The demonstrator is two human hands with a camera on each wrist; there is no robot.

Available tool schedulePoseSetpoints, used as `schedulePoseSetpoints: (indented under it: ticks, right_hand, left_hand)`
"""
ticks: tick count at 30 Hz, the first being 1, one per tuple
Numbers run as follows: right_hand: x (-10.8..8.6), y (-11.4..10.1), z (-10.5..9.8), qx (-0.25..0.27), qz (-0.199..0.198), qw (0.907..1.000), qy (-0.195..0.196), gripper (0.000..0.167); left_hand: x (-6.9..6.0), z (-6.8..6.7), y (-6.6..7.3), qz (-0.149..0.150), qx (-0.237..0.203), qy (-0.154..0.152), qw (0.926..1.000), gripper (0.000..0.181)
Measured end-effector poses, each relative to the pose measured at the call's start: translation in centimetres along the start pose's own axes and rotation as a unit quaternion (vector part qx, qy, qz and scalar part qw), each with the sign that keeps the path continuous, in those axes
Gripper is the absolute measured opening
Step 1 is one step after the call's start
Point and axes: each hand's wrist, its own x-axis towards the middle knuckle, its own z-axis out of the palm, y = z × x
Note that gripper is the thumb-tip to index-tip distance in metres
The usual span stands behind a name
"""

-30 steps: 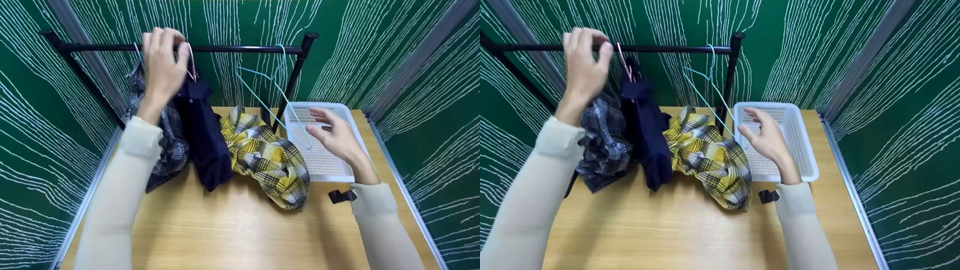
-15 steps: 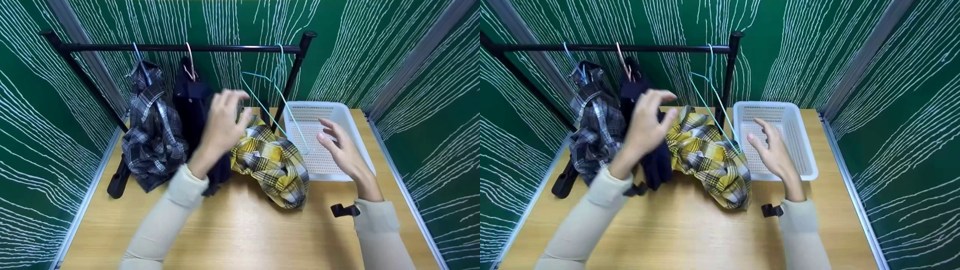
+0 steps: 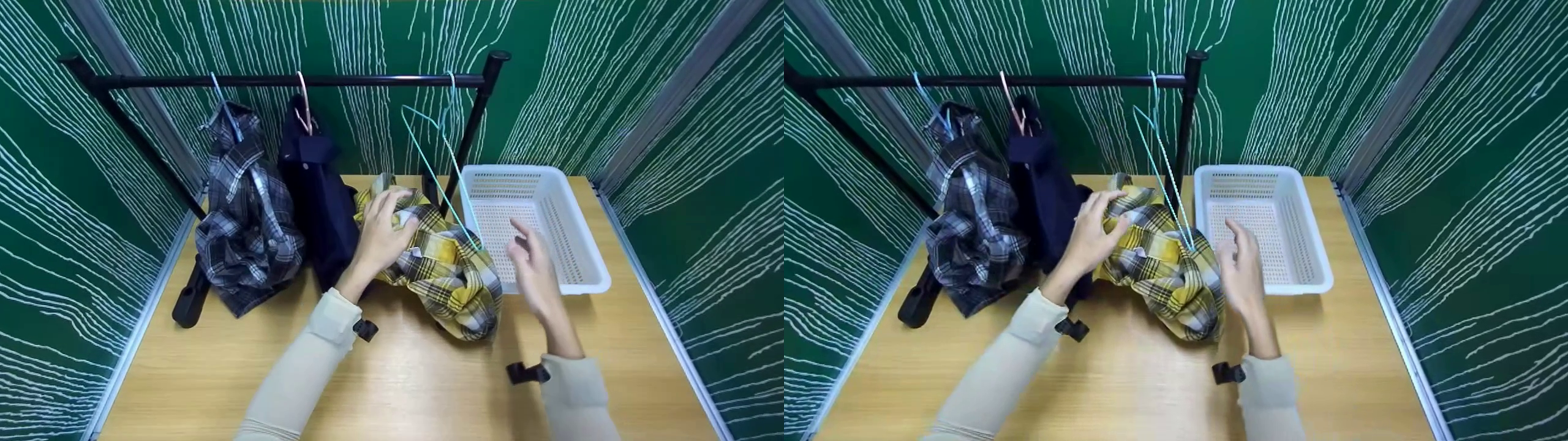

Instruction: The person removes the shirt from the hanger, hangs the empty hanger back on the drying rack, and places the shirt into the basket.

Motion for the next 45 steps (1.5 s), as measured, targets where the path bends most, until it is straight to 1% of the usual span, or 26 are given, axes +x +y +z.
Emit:
schedulePoseSetpoints:
  ticks: [1,3,6,9,12,16,20,23,25,28,31,34,39,40,43,45]
  right_hand:
    - [-0.3,0.1,0.5,-0.003,-0.001,1.0,0.008,0.054]
    - [-0.7,0.5,1.6,-0.003,-0.016,0.9998,0.015,0.056]
    - [-1.4,1.1,3.4,-0.008,-0.04,0.999,0.017,0.06]
    - [-1.9,1.8,5.0,-0.025,-0.059,0.9979,0.005,0.065]
    - [-2.1,2.5,6.5,-0.059,-0.062,0.9962,-0.016,0.071]
    - [-2.1,3.5,8.1,-0.096,-0.055,0.9926,-0.049,0.081]
    - [-1.8,4.4,9.5,-0.105,-0.039,0.9905,-0.08,0.094]
    - [-1.2,5.1,10.4,-0.109,-0.031,0.9889,-0.095,0.104]
    - [-0.8,5.6,10.9,-0.115,-0.029,0.9877,-0.102,0.11]
    - [-0.3,6.2,11.4,-0.127,-0.021,0.9857,-0.109,0.116]
    - [0.2,6.6,11.7,-0.137,-0.015,0.9849,-0.104,0.118]
    - [0.7,6.7,11.9,-0.155,-0.005,0.9827,-0.101,0.118]
    - [1.6,7.0,12.3,-0.202,-0.01,0.9737,-0.104,0.112]
    - [1.7,7.1,12.5,-0.209,-0.015,0.9727,-0.1,0.111]
    - [2.0,7.4,12.8,-0.227,-0.029,0.9699,-0.082,0.103]
    - [2.2,7.6,13.0,-0.236,-0.035,0.9686,-0.07,0.096]
  left_hand:
    - [-0.1,0.2,-0.6,-0.003,0.003,-0.004,1.0,0.047]
    - [-0.4,0.5,-1.8,-0.013,0.012,-0.012,0.9998,0.052]
    - [-0.6,0.8,-3.3,-0.031,0.035,-0.031,0.9985,0.06]
    - [-0.6,1.0,-4.5,-0.048,0.054,-0.055,0.9959,0.068]
    - [-0.4,1.2,-5.5,-0.061,0.07,-0.077,0.9927,0.077]
    - [-0.2,1.5,-6.7,-0.08,0.1,-0.113,0.9854,0.092]
    - [-0.2,1.9,-7.6,-0.089,0.137,-0.156,0.9741,0.105]
    - [-0.1,2.2,-8.1,-0.087,0.158,-0.183,0.9664,0.111]
    - [-0.1,2.3,-8.4,-0.088,0.164,-0.199,0.9621,0.114]
    - [0.0,2.5,-8.8,-0.093,0.174,-0.229,0.9532,0.116]
    - [0.0,2.6,-9.0,-0.103,0.179,-0.261,0.9431,0.118]
    - [0.0,2.9,-9.2,-0.11,0.182,-0.284,0.9349,0.117]
    - [0.1,3.4,-9.6,-0.125,0.198,-0.306,0.9229,0.115]
    - [0.1,3.5,-9.6,-0.124,0.202,-0.307,0.9217,0.114]
    - [0.1,3.6,-9.6,-0.12,0.21,-0.303,0.9219,0.108]
    - [0.1,3.8,-9.6,-0.109,0.224,-0.298,0.9217,0.102]
